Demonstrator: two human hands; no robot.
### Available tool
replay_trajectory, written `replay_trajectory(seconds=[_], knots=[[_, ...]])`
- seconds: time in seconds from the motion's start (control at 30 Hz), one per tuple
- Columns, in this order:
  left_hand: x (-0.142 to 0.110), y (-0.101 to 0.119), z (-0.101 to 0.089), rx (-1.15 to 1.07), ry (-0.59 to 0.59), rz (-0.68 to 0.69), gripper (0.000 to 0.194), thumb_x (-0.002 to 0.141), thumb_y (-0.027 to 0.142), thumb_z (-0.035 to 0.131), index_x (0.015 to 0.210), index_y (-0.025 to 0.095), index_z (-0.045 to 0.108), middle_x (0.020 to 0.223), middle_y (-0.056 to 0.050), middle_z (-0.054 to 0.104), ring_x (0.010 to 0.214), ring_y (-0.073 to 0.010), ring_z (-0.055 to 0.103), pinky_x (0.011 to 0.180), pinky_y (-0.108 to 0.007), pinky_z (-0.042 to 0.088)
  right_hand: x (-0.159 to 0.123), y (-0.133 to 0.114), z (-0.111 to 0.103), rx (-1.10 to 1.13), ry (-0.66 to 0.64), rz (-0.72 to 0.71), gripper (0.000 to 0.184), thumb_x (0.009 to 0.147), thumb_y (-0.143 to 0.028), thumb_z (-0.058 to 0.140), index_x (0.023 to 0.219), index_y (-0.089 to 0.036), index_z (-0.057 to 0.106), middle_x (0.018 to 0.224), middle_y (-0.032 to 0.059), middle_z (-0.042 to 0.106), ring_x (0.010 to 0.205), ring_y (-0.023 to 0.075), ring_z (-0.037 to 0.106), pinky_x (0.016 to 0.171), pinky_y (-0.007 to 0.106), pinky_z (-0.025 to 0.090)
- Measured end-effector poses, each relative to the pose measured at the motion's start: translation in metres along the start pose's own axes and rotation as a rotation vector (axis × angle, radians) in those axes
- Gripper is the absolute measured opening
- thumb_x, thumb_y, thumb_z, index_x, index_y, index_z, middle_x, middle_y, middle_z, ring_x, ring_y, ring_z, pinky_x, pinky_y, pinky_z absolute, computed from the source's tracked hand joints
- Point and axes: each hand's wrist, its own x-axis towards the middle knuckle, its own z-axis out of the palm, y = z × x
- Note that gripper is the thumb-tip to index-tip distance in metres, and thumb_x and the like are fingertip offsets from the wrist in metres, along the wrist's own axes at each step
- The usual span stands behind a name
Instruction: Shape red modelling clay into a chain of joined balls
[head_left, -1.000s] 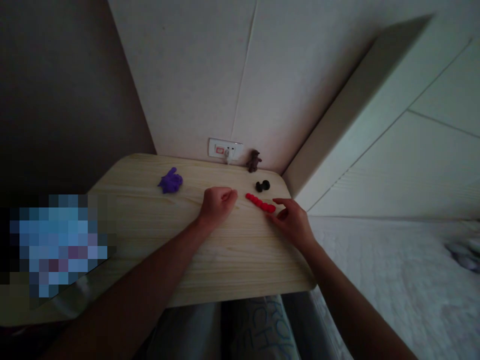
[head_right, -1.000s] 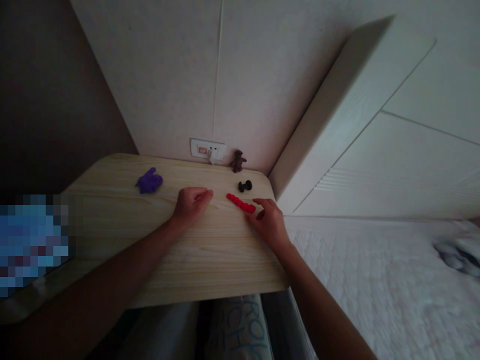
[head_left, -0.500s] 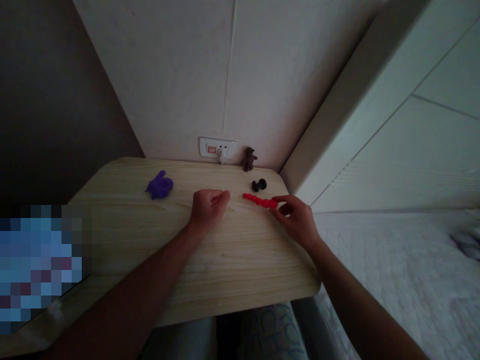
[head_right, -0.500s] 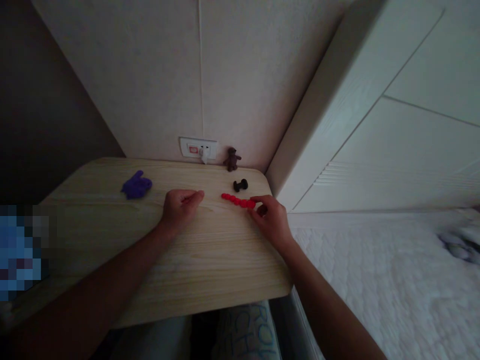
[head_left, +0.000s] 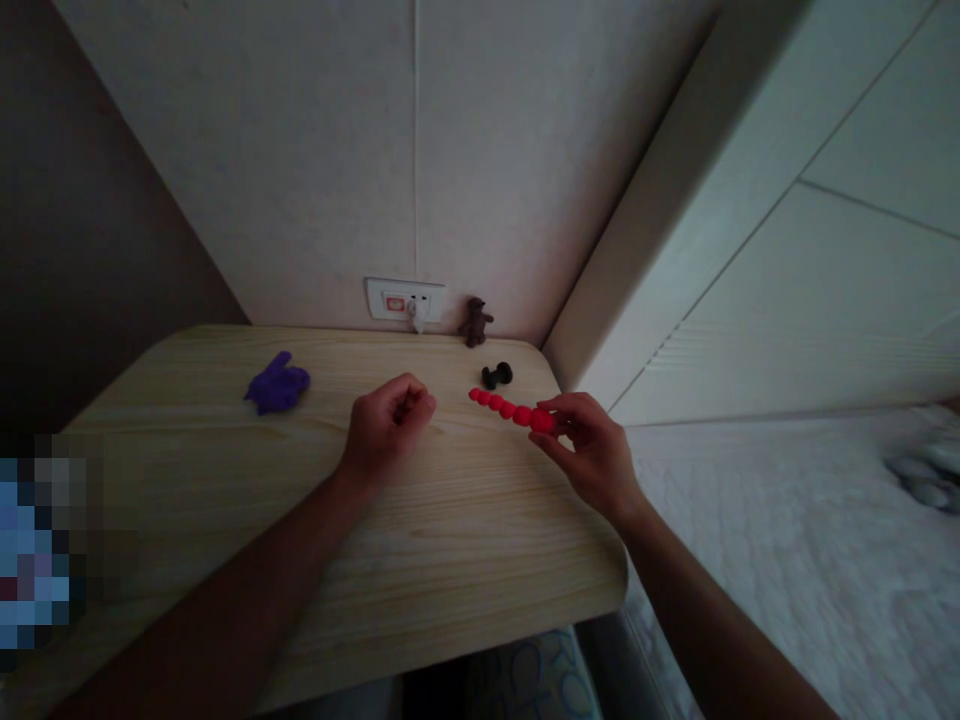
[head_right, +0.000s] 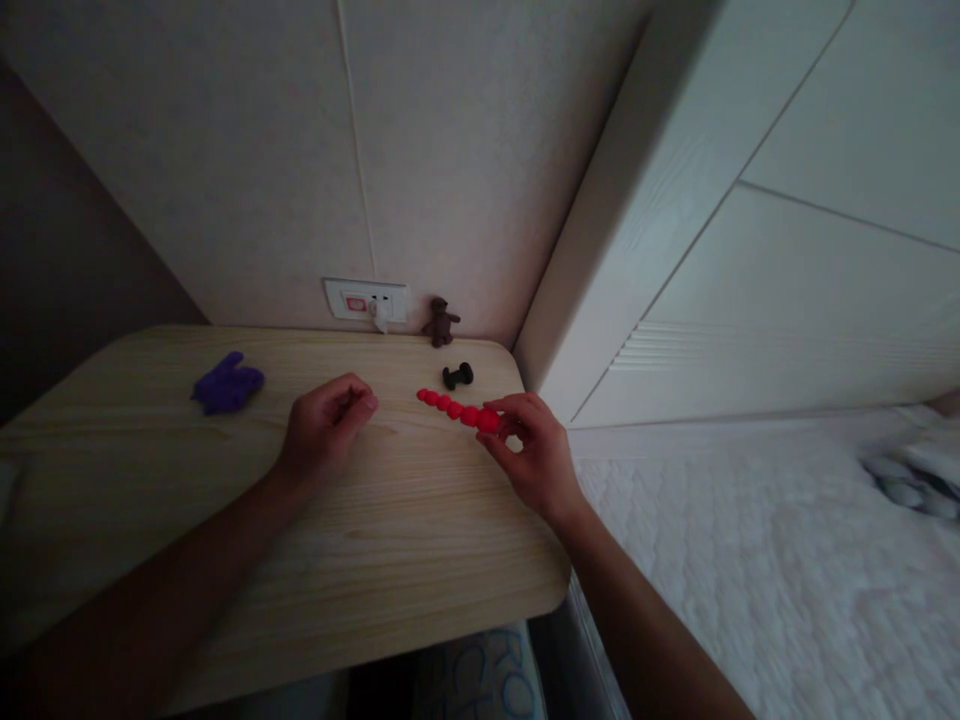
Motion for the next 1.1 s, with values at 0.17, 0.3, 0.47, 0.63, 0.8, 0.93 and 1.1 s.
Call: replay_trajectory(seconds=[0.17,0.3,0.47,0.63,0.8,0.93,1.1], knots=[[0.001,-0.001,-0.001,0.005,0.006,-0.006,0.026,0.083,0.038,0.063,0.066,0.019,0.056,0.054,0.005,0.043,0.051,-0.0089,0.037,0.050,-0.025,0.029,0.001,-0.004,-0.001,0.116,-0.026,0.117,0.035,0.081,-0.039,0.088,0.110,-0.026,0.075,0.112,0.0079,0.075,0.087,0.0177,0.072,0.084,0.036,0.066],[0.001,-0.003,-0.001,-0.021,0.001,-0.018,0.026,0.084,0.038,0.063,0.067,0.019,0.056,0.054,0.005,0.042,0.051,-0.0089,0.037,0.050,-0.025,0.028,0.003,-0.007,0.001,0.159,-0.015,0.168,0.040,0.076,-0.040,0.092,0.109,-0.025,0.075,0.101,0.0061,0.078,0.083,0.0177,0.072,0.083,0.036,0.066],[0.002,-0.001,0.000,-0.075,-0.014,-0.038,0.025,0.083,0.038,0.062,0.068,0.019,0.056,0.053,0.006,0.041,0.049,-0.0087,0.037,0.048,-0.024,0.027,0.005,-0.011,0.002,0.173,-0.014,0.206,0.044,0.076,-0.042,0.092,0.112,-0.026,0.074,0.098,0.0056,0.079,0.085,0.0187,0.074,0.084,0.037,0.067],[0.003,-0.001,0.001,-0.155,-0.082,-0.051,0.024,0.083,0.039,0.064,0.073,0.019,0.056,0.058,0.005,0.045,0.051,-0.0085,0.039,0.049,-0.023,0.030,0.008,-0.013,0.000,0.212,-0.002,0.241,0.043,0.075,-0.046,0.091,0.106,-0.025,0.070,0.104,0.0064,0.079,0.094,0.0198,0.077,0.085,0.035,0.067],[0.002,-0.004,0.003,-0.219,-0.192,-0.086,0.024,0.085,0.041,0.066,0.086,0.018,0.065,0.074,0.002,0.057,0.059,-0.0092,0.049,0.053,-0.023,0.034,0.012,-0.011,-0.001,0.293,-0.039,0.240,0.038,0.078,-0.042,0.089,0.108,-0.026,0.073,0.105,0.0055,0.080,0.092,0.0193,0.076,0.081,0.034,0.066],[0.001,-0.005,0.005,-0.231,-0.256,-0.144,0.027,0.084,0.043,0.067,0.084,0.017,0.068,0.073,0.002,0.058,0.054,-0.0082,0.045,0.050,-0.024,0.028,0.015,-0.011,0.000,0.388,-0.111,0.301,0.036,0.081,-0.038,0.086,0.114,-0.027,0.078,0.105,0.0038,0.081,0.093,0.0186,0.077,0.087,0.036,0.064],[0.003,-0.003,0.005,-0.217,-0.255,-0.130,0.026,0.083,0.042,0.068,0.080,0.016,0.068,0.070,0.001,0.061,0.058,-0.0096,0.048,0.053,-0.023,0.033,0.019,-0.016,0.003,0.405,-0.225,0.370,0.044,0.083,-0.038,0.084,0.124,-0.026,0.075,0.106,0.0041,0.081,0.095,0.0201,0.078,0.095,0.042,0.064]])
